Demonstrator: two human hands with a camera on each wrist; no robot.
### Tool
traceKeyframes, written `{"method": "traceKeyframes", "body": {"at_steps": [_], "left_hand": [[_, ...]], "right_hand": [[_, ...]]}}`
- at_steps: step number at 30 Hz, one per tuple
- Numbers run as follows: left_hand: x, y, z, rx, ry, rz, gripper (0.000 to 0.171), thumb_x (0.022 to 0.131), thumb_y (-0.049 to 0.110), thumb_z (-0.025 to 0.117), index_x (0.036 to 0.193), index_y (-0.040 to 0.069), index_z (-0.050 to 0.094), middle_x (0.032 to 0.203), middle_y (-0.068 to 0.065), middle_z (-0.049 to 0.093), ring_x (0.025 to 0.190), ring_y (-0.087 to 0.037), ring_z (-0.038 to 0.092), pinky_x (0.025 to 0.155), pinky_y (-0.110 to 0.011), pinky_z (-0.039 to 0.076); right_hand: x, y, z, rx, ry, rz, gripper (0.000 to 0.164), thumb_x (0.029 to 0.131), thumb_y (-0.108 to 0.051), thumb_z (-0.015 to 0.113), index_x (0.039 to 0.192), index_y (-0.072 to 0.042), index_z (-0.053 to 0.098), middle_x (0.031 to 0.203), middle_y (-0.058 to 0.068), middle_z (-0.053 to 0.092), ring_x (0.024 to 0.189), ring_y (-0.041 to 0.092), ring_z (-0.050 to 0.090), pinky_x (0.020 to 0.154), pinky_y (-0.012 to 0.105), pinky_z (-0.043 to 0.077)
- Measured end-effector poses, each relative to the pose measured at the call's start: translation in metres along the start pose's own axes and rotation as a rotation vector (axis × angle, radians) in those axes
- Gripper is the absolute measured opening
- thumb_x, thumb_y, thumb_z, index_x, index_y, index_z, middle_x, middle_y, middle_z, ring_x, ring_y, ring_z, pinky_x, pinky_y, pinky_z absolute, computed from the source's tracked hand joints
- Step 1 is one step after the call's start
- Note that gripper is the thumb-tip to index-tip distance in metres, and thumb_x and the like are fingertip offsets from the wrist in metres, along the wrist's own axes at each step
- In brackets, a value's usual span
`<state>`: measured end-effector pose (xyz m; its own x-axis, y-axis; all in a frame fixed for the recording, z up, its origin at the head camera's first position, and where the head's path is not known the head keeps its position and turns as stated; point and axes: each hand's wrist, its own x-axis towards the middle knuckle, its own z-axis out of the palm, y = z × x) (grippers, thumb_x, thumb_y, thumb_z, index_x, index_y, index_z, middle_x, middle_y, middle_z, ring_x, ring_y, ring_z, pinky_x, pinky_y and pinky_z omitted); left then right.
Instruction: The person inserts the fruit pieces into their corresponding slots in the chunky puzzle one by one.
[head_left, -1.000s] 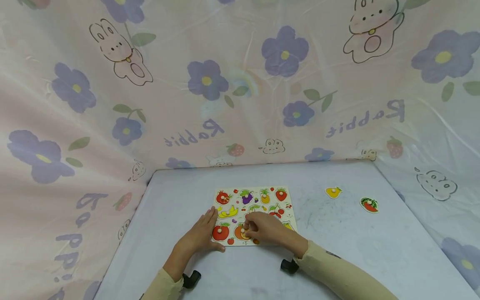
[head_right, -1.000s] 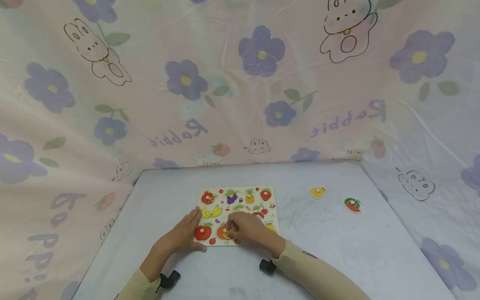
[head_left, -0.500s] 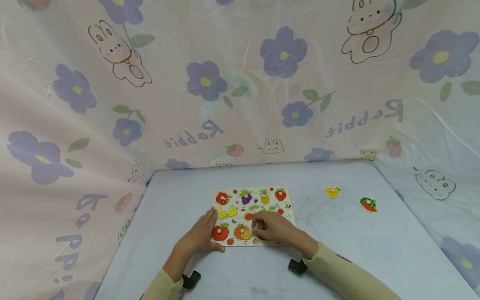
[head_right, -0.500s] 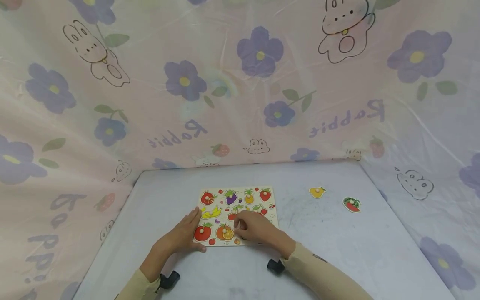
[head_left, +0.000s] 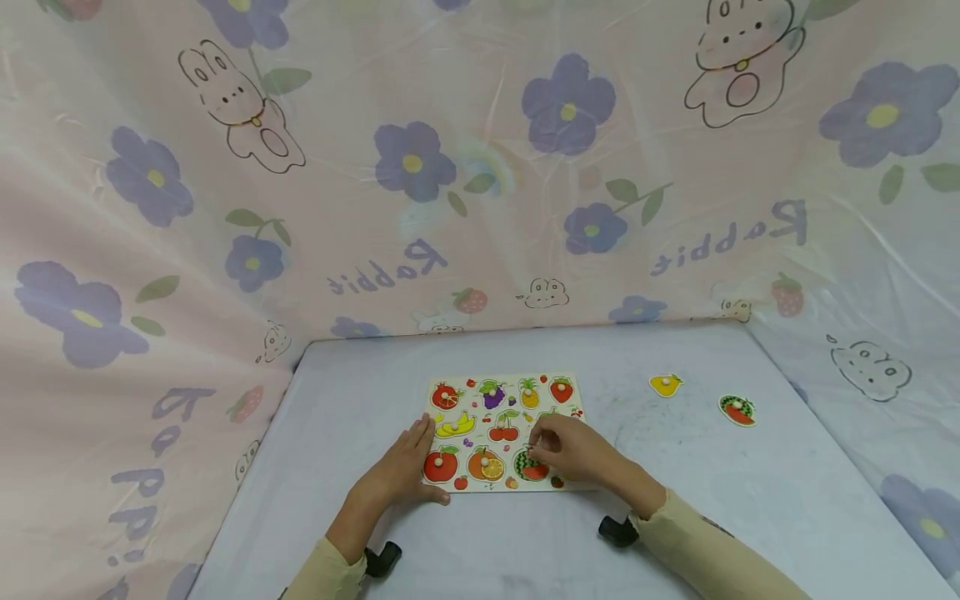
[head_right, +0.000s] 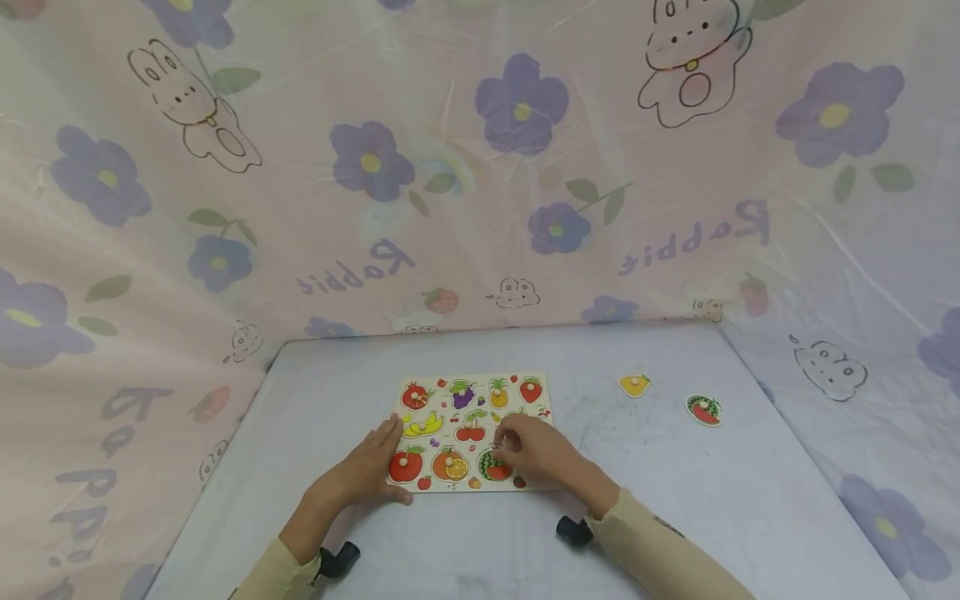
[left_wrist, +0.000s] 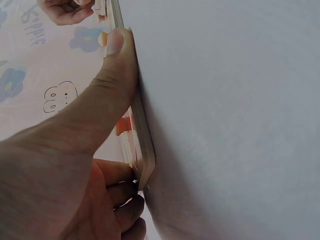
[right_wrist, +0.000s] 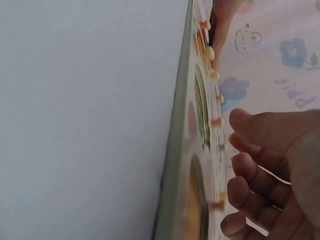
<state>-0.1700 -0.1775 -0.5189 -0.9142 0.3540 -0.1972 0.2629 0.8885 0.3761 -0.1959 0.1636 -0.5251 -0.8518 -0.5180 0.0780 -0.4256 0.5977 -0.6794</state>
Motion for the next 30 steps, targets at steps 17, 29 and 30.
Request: {"method": "traceKeyframes", "body": {"at_steps": [17, 29, 30], "left_hand": [[-0.001, 0.001, 0.0, 0.0, -0.001, -0.008, 0.129, 0.073, 0.046, 0.099, 0.167, -0.004, 0.027, 0.177, -0.022, 0.021, 0.164, -0.038, 0.021, 0.132, -0.052, 0.026], [-0.001, 0.001, -0.001, -0.009, -0.001, -0.012, 0.13, 0.072, 0.046, 0.099, 0.167, -0.004, 0.026, 0.177, -0.021, 0.02, 0.163, -0.038, 0.021, 0.132, -0.053, 0.026], [-0.001, 0.001, -0.001, -0.013, 0.0, -0.011, 0.13, 0.072, 0.046, 0.099, 0.167, -0.004, 0.026, 0.177, -0.022, 0.021, 0.163, -0.039, 0.021, 0.131, -0.054, 0.026]], "right_hand": [[-0.029, 0.035, -0.028, 0.038, 0.117, 0.123, 0.012, 0.097, -0.015, 0.082, 0.1, -0.014, 0.07, 0.082, -0.006, 0.057, 0.075, 0.009, 0.052, 0.065, 0.023, 0.046], [-0.052, 0.062, -0.052, 0.046, 0.232, 0.253, 0.013, 0.098, -0.018, 0.081, 0.104, -0.012, 0.072, 0.085, -0.002, 0.06, 0.078, 0.014, 0.055, 0.063, 0.023, 0.048], [-0.054, 0.063, -0.053, 0.041, 0.24, 0.261, 0.013, 0.098, -0.019, 0.081, 0.105, -0.012, 0.072, 0.085, -0.002, 0.06, 0.077, 0.014, 0.054, 0.062, 0.023, 0.048]]}}
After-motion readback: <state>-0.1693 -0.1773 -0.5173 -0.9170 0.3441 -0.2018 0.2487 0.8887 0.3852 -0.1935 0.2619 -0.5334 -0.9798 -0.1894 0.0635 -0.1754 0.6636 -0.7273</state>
